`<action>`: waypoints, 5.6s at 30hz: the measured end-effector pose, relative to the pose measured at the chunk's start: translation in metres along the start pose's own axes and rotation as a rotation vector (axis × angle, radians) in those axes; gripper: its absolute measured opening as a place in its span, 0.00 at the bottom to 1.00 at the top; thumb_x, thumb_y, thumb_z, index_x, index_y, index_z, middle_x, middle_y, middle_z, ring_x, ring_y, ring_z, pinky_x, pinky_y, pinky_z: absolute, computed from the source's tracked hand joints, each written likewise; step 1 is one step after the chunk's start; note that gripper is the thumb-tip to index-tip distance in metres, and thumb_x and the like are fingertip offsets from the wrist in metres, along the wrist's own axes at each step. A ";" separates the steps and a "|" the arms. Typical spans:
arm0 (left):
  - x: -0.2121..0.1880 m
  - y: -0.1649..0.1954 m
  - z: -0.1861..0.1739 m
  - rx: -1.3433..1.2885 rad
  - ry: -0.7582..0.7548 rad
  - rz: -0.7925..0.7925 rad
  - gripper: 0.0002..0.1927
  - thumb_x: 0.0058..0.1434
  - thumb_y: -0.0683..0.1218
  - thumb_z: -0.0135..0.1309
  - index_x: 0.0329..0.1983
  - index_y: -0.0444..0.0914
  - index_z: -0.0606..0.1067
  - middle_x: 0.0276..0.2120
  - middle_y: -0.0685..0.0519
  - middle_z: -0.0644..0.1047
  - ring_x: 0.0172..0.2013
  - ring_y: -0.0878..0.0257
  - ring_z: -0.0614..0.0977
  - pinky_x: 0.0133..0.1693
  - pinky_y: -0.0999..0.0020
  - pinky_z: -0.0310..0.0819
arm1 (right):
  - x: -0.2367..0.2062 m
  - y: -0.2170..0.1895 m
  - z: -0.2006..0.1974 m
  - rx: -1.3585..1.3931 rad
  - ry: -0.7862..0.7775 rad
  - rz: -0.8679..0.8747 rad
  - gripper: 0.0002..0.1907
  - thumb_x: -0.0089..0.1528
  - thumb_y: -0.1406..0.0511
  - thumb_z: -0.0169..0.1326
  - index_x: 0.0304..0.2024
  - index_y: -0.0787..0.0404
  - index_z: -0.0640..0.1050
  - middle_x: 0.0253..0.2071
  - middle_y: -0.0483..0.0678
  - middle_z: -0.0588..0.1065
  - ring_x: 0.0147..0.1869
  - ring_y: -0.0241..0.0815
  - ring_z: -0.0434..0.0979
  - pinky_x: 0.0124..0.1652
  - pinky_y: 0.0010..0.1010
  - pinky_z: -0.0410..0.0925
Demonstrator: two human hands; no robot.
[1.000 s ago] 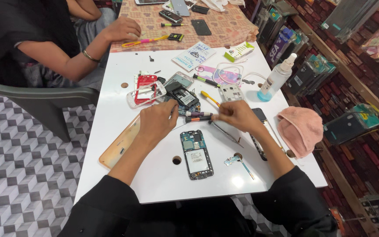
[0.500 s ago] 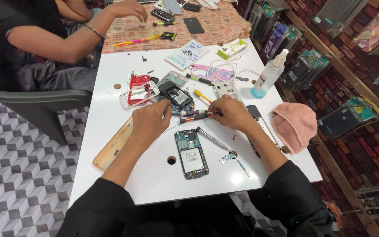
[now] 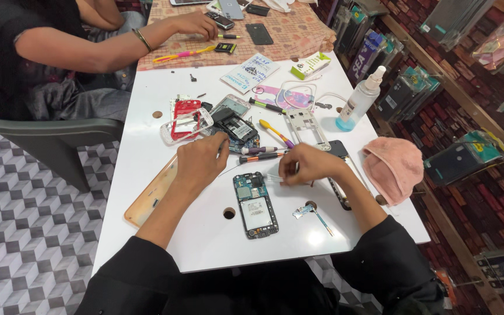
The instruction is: The person disassembles a smartphone, removes the back cover and internal components, and cleans the motherboard with a brush. They handle the battery, camera module, and screws while working at a table.
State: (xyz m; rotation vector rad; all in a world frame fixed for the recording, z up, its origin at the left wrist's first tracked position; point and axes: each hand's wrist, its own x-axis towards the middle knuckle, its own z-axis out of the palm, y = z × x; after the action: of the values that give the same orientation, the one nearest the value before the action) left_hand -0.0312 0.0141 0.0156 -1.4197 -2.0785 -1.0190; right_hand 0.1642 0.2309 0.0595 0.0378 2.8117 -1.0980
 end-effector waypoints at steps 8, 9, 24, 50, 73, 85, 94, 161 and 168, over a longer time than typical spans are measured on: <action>0.000 0.001 -0.002 -0.004 -0.008 0.001 0.05 0.64 0.47 0.55 0.37 0.41 0.78 0.21 0.52 0.79 0.19 0.53 0.79 0.20 0.56 0.69 | 0.006 0.012 -0.015 -0.002 0.732 0.240 0.13 0.62 0.66 0.58 0.48 0.63 0.82 0.28 0.50 0.79 0.28 0.36 0.71 0.31 0.31 0.65; 0.000 0.001 -0.001 -0.003 -0.012 0.003 0.05 0.64 0.47 0.55 0.37 0.41 0.78 0.21 0.52 0.79 0.19 0.53 0.79 0.21 0.56 0.69 | 0.007 0.011 -0.013 -0.127 0.736 0.180 0.12 0.61 0.66 0.59 0.46 0.62 0.83 0.29 0.50 0.80 0.30 0.39 0.73 0.33 0.32 0.67; 0.000 0.001 -0.004 -0.009 0.032 0.035 0.05 0.64 0.47 0.56 0.37 0.41 0.78 0.22 0.52 0.79 0.19 0.53 0.79 0.20 0.57 0.69 | 0.013 0.003 0.004 -0.698 0.699 -0.016 0.11 0.55 0.63 0.66 0.39 0.59 0.84 0.35 0.47 0.76 0.43 0.48 0.76 0.39 0.38 0.70; 0.005 -0.012 -0.013 0.093 -0.070 -0.153 0.10 0.65 0.49 0.54 0.32 0.40 0.79 0.22 0.46 0.79 0.23 0.48 0.82 0.26 0.51 0.73 | 0.022 0.006 0.006 -0.159 0.530 0.071 0.08 0.70 0.64 0.49 0.44 0.64 0.72 0.28 0.51 0.76 0.33 0.49 0.77 0.36 0.41 0.68; 0.011 -0.037 -0.042 0.158 -0.799 -0.388 0.58 0.33 0.70 0.75 0.65 0.42 0.67 0.58 0.41 0.71 0.54 0.44 0.78 0.54 0.52 0.73 | 0.008 0.020 -0.008 -0.420 0.943 -0.217 0.12 0.63 0.67 0.60 0.29 0.66 0.72 0.25 0.52 0.68 0.26 0.45 0.68 0.28 0.34 0.60; 0.012 -0.029 -0.022 -0.079 -0.627 -0.318 0.29 0.48 0.61 0.69 0.45 0.40 0.76 0.41 0.45 0.81 0.45 0.49 0.83 0.43 0.53 0.76 | 0.016 0.031 0.021 0.305 0.683 -0.267 0.21 0.76 0.50 0.40 0.39 0.58 0.67 0.31 0.43 0.65 0.31 0.32 0.59 0.31 0.23 0.56; 0.018 -0.030 -0.027 -0.110 -0.578 -0.194 0.15 0.45 0.56 0.70 0.27 0.44 0.80 0.32 0.53 0.81 0.39 0.55 0.83 0.38 0.56 0.75 | 0.069 -0.025 0.082 0.748 0.512 -0.342 0.13 0.70 0.58 0.50 0.45 0.59 0.66 0.34 0.44 0.73 0.31 0.32 0.73 0.26 0.22 0.65; 0.005 0.021 -0.029 -0.164 -0.670 0.176 0.15 0.46 0.60 0.68 0.27 0.46 0.84 0.24 0.54 0.80 0.28 0.55 0.82 0.32 0.55 0.73 | 0.011 -0.021 -0.008 -0.014 0.001 0.060 0.15 0.54 0.57 0.69 0.27 0.60 0.80 0.19 0.39 0.69 0.25 0.31 0.63 0.26 0.29 0.58; 0.001 0.002 -0.017 -0.147 -0.181 0.303 0.12 0.62 0.51 0.61 0.25 0.42 0.80 0.24 0.53 0.79 0.24 0.56 0.80 0.26 0.60 0.72 | -0.001 -0.006 -0.021 -0.169 0.091 0.147 0.24 0.54 0.57 0.71 0.20 0.68 0.74 0.18 0.43 0.69 0.24 0.34 0.61 0.25 0.32 0.57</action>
State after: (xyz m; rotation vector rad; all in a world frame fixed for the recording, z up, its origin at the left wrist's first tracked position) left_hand -0.0312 0.0027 0.0278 -1.8955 -1.8582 -0.9632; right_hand 0.1628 0.2408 0.0793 0.2800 2.9165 -0.8448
